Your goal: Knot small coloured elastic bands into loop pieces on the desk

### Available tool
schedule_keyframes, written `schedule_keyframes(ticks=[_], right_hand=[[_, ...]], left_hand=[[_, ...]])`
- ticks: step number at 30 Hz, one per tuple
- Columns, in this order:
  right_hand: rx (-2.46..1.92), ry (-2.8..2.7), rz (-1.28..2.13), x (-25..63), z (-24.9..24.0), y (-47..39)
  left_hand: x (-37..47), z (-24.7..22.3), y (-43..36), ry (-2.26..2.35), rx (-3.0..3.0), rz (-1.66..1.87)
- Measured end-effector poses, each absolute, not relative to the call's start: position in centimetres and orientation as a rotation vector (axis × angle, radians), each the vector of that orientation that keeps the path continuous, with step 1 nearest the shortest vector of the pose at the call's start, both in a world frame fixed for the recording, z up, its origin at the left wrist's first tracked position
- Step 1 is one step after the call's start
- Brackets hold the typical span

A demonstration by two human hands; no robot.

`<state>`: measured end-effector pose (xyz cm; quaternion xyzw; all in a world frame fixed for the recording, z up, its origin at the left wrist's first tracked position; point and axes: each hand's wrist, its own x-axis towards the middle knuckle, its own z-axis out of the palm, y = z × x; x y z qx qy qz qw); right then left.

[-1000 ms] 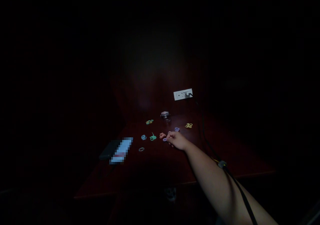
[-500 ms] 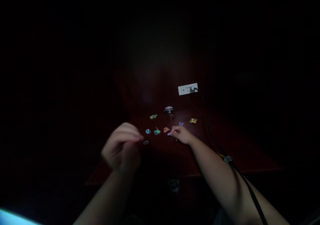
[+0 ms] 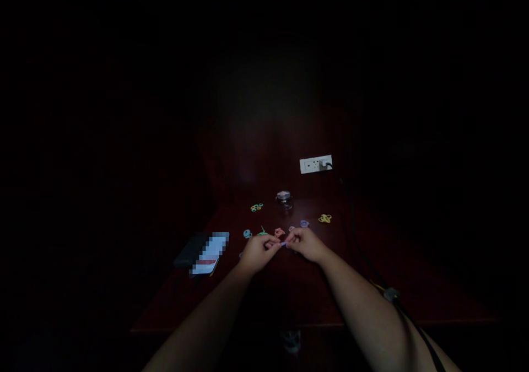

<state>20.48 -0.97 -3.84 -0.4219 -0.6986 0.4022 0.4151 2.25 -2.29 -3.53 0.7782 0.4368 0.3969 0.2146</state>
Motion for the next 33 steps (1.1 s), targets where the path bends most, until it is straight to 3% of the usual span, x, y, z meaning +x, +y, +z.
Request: schedule_keyframes(ticks=[33], right_hand=[[-1.054,-1.893,0.966,20.8,-4.1,-1.5]], left_hand=[[2.7,-5.3,-1.5,1.065,2.064,1.098]])
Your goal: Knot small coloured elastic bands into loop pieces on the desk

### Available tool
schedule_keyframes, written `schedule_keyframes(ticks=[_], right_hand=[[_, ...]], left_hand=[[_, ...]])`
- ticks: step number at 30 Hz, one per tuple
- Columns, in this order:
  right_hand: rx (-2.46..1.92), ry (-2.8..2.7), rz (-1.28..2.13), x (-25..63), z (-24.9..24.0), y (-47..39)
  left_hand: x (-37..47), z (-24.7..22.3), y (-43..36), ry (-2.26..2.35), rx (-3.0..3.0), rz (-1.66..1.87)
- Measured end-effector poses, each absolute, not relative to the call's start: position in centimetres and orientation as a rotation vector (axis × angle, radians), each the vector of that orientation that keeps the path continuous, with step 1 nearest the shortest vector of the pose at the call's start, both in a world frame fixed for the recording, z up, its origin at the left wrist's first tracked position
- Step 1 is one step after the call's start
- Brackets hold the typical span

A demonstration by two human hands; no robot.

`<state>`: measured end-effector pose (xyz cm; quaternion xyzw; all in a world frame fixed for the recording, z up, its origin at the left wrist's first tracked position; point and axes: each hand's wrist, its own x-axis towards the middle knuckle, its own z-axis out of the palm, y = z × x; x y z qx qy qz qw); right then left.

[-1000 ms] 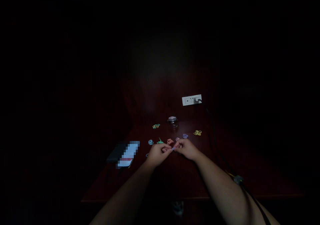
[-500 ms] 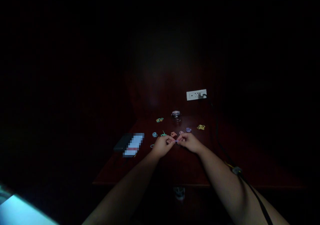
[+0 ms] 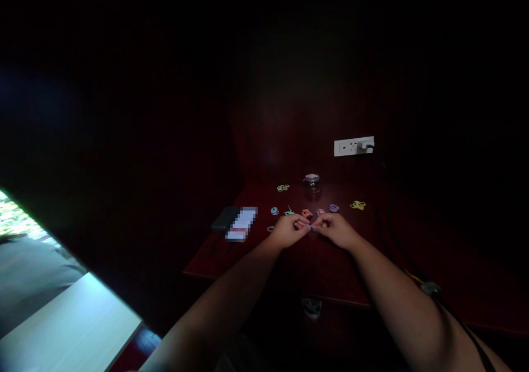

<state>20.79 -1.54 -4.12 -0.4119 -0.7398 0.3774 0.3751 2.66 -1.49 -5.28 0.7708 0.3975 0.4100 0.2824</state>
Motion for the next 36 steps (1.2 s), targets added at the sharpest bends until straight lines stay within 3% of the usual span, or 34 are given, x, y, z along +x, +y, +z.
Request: schedule_keyframes(ticks=[16,36], right_hand=[[-1.062,-1.762,0.920,20.62,-3.92,-1.47],[-0.924,-1.766,1.117,20.60,-4.45,-0.83]], left_hand=[[2.69,-4.36,-1.80,0.987,1.953,1.122],[2.32,-4.67,-1.31,0.985,2.016,1.101]])
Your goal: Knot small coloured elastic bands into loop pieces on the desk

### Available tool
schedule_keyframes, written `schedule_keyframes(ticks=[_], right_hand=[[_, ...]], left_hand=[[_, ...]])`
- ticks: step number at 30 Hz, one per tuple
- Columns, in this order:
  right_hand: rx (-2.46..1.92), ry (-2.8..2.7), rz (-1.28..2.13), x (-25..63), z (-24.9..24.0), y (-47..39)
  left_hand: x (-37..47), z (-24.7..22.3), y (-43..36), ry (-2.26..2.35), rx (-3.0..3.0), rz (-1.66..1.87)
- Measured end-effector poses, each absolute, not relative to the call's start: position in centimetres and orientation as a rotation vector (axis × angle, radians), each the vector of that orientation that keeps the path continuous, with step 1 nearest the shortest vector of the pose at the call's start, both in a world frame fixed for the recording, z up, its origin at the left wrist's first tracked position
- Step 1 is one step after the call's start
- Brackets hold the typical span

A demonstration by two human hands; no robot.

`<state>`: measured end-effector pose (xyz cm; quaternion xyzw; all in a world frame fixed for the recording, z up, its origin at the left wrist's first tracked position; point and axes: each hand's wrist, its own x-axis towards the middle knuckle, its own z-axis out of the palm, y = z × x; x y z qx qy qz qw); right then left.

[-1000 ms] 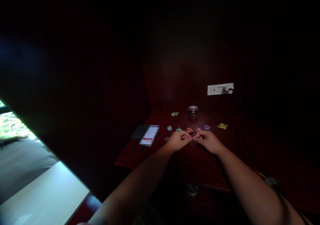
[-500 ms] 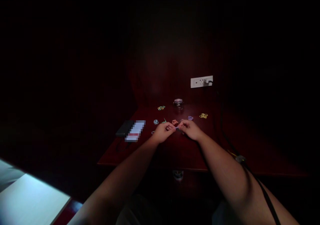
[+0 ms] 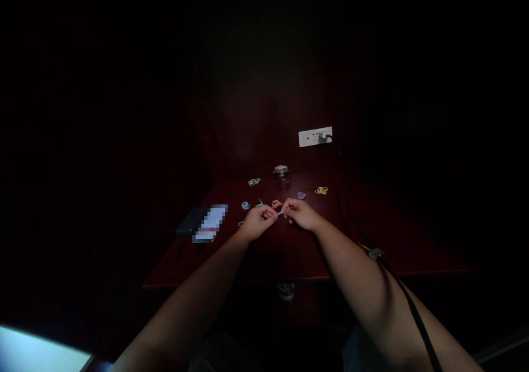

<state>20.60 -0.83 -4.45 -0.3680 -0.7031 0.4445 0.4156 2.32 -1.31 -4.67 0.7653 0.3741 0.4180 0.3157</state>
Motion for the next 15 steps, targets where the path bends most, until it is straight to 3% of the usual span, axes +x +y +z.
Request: schedule_keyframes(ticks=[15], right_hand=[[-1.003,-1.882,1.012,20.52,-4.63,-0.92]], left_hand=[[2.39,-4.50,-1.32,0.989,2.020,1.091]])
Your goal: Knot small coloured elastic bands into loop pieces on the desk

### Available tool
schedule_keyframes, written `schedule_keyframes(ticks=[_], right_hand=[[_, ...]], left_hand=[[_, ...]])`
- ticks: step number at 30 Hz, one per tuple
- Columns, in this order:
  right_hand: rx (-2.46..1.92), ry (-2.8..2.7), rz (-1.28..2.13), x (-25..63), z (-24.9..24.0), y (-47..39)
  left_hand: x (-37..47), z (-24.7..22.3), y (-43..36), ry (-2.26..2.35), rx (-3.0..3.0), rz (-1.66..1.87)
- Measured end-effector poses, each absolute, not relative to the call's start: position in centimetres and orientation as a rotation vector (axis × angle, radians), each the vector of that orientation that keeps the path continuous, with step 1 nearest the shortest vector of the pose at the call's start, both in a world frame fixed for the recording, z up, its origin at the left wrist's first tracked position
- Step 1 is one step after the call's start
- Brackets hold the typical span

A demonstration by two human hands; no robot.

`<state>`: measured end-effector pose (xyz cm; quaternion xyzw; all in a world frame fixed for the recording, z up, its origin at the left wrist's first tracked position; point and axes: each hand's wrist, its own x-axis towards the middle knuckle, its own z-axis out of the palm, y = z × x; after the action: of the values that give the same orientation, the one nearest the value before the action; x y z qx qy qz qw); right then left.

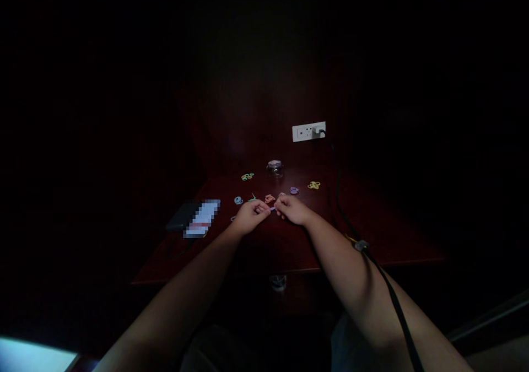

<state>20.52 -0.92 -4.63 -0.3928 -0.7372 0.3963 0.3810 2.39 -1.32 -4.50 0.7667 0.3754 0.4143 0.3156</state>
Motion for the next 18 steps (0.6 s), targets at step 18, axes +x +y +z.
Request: schedule_keyframes(ticks=[18], right_hand=[[-0.988,-1.938,0.986,20.57,-4.51,-1.03]], left_hand=[[2.57,-4.30,-1.54,0.952,1.934,1.058]])
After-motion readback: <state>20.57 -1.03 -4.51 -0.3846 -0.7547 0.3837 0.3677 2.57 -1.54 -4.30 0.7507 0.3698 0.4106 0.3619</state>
